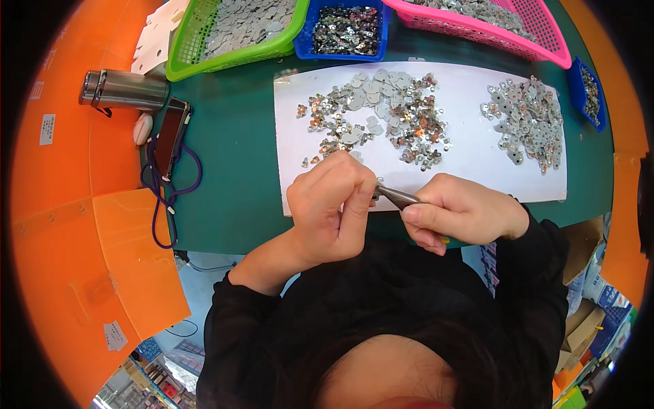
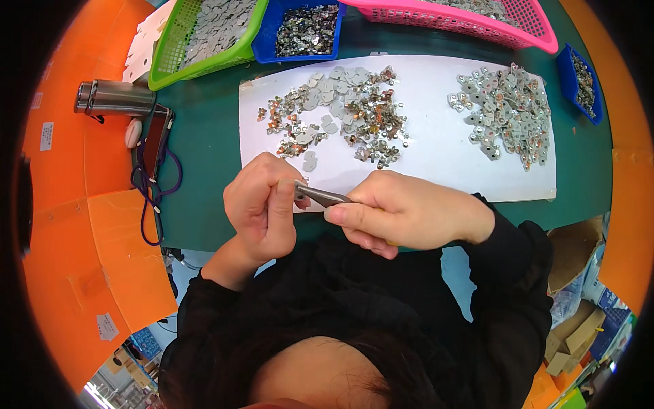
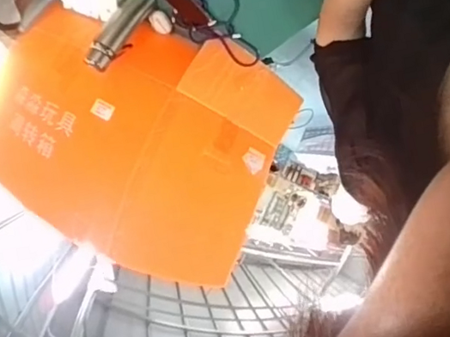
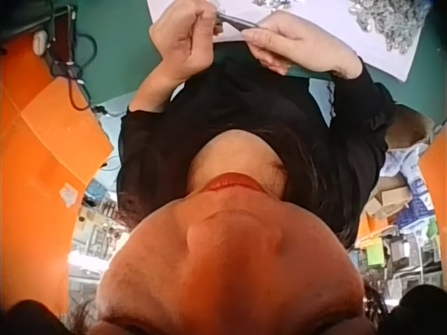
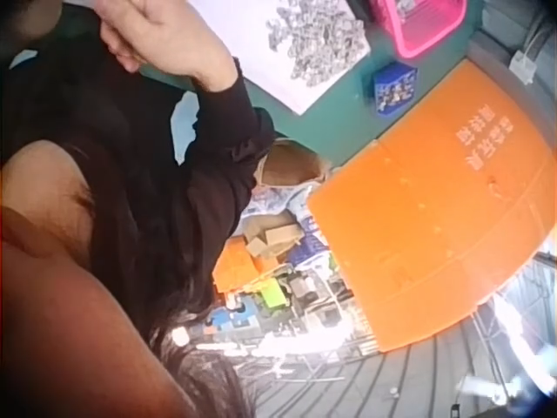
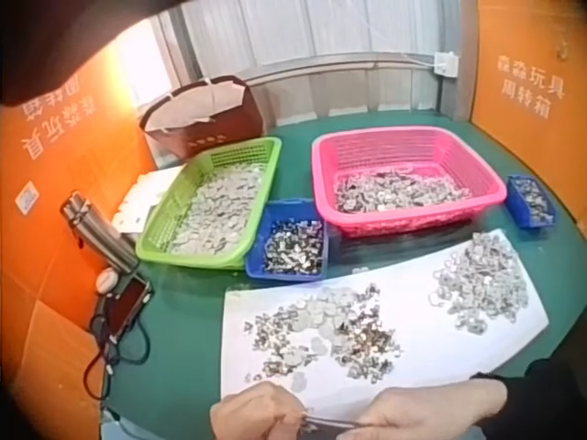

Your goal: Assembling small metal or plastic components using pliers at a workbench.

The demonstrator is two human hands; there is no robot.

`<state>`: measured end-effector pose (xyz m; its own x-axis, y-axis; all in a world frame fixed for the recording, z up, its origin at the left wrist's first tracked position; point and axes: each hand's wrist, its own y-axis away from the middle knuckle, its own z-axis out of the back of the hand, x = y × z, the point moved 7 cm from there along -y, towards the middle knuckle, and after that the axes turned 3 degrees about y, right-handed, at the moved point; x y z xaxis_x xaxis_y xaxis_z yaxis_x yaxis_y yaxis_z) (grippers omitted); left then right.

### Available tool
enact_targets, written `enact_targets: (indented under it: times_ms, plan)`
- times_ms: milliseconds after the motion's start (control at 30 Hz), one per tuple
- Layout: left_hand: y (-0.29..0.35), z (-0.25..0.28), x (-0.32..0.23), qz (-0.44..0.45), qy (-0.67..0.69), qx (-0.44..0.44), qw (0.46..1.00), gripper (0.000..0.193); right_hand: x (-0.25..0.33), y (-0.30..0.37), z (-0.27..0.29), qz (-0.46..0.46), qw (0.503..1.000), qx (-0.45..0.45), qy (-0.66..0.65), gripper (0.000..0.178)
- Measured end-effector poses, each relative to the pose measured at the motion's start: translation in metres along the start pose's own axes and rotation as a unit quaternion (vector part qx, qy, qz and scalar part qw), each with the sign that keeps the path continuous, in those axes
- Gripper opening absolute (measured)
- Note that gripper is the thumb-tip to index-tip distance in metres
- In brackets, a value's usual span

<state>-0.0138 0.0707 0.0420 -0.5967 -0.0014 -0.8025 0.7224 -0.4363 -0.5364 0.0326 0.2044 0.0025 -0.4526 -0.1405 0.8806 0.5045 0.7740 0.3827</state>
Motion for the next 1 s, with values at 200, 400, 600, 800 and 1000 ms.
enact_targets:
  times_ms: [200, 400, 600, 800, 1000]
  plan:
    - [0.002, -0.006, 0.020, 0.078, -0.071, 0.004, 0.994, 0.020, 0.010, 0.001, 0.009, 0.082, 0.909, -0.272, 0.304, 0.039]
    - [-0.003, -0.004, 0.036, 0.105, 0.002, -0.037, 0.994, 0.013, 0.027, 0.016, 0.017, 0.066, 0.824, -0.354, 0.437, 0.028]
    - [-0.006, -0.010, 0.030, 0.087, 0.016, 0.025, 0.996, 0.013, 0.042, 0.029, 0.028, 0.047, 0.794, -0.342, 0.500, 0.029]
    - [-0.004, -0.014, 0.028, 0.030, -0.049, 0.067, 0.996, 0.010, 0.057, 0.030, 0.028, -0.005, 0.735, -0.268, 0.623, 0.029]
    - [-0.001, -0.012, 0.031, 0.032, -0.047, 0.052, 0.997, 0.010, 0.066, 0.025, 0.025, -0.001, 0.704, -0.242, 0.668, 0.029]
